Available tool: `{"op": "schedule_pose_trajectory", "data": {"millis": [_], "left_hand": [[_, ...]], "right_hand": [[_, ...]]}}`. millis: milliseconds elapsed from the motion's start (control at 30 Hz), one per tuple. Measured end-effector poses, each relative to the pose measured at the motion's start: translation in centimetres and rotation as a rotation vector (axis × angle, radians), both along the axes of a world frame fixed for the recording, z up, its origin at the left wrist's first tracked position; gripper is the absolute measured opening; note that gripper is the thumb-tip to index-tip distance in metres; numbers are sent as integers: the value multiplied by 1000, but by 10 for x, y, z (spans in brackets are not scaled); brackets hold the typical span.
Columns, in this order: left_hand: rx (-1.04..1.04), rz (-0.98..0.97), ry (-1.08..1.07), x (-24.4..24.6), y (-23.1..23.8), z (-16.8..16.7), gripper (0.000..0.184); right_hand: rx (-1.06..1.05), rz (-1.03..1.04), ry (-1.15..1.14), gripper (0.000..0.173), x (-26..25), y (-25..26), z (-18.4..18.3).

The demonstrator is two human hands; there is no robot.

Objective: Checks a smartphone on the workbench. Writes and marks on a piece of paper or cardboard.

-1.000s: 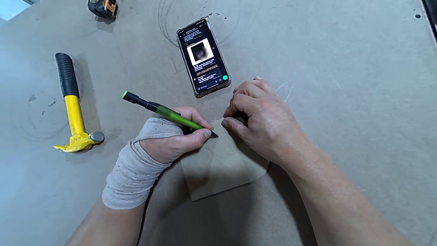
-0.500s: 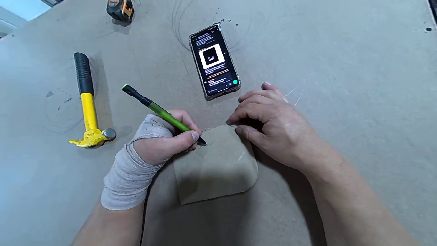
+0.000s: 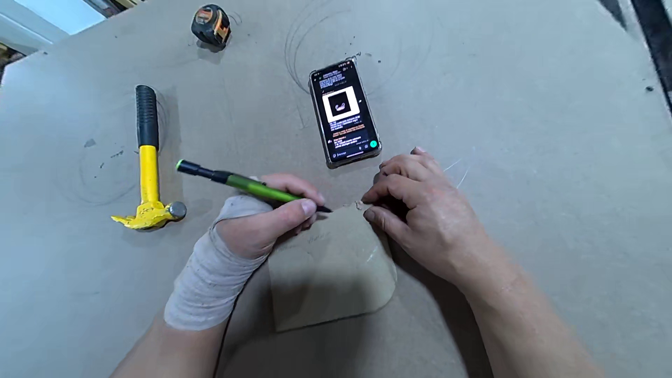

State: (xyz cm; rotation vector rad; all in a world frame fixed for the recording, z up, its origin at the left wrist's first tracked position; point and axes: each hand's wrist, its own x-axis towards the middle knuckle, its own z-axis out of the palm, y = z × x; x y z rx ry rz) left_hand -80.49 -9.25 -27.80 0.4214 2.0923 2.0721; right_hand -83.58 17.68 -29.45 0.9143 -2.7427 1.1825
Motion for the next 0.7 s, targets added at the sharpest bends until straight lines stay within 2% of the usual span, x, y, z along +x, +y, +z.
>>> {"op": "schedule_pose_trajectory", "data": {"millis": [200, 600, 700], "left_hand": [[-65, 21, 1, 8, -8, -8, 15], [-86, 19, -18, 9, -8, -8, 15], [-144, 22, -35, 8, -7, -4, 16]], "right_hand": [[12, -20, 20, 10, 0, 0, -3], [20, -20, -1, 11, 1, 0, -4], [10, -17, 5, 11, 1, -1, -5]]}}
